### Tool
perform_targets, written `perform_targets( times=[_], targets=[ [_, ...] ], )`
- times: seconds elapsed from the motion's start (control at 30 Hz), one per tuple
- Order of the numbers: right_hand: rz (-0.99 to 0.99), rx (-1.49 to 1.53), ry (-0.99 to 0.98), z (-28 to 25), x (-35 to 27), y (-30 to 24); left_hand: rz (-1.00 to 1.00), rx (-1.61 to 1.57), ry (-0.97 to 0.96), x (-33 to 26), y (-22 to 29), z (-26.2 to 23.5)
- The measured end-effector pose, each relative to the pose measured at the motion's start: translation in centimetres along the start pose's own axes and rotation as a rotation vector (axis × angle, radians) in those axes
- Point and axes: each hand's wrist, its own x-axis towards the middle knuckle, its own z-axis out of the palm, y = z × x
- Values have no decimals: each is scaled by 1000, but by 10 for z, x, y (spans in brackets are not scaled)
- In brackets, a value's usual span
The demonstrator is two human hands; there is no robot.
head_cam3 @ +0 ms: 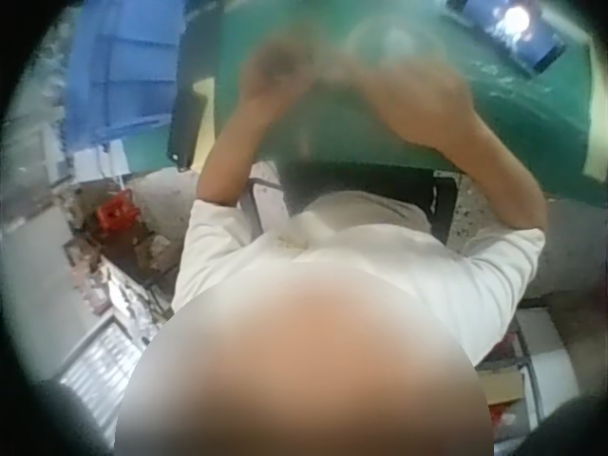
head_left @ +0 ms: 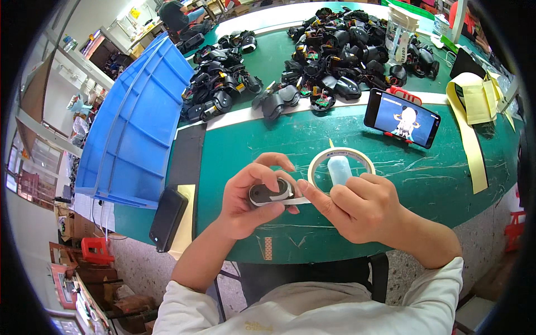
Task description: The person applies glue to the internal components of a device with a squeeze bottle, joins the two halves together, and wraps adhesive tape around the seam of the assembled device.
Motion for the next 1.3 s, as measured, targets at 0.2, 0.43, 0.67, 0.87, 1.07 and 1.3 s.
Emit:
perform_targets(
  times=[0.2,0.43,0.67,0.87,1.07,1.3],
  targets=[
    [-38,84,17,4,-1,-7,-2,35,38,-1,-5,-1],
    [26,56,2,0,-1,-5,48,39,29,1,-7,-3],
    [-57,-39,89,-5,0,8,-9,120,77,2,-8,-3],
    [-54,-3,109,-2,2,11,-122,-171,176,0,-2,9],
    [-72,-22,119,0,4,13,-142,-233,168,0,0,8],
    [-66,3,99,2,1,11,-195,-421,128,-3,2,14]
  ],
)
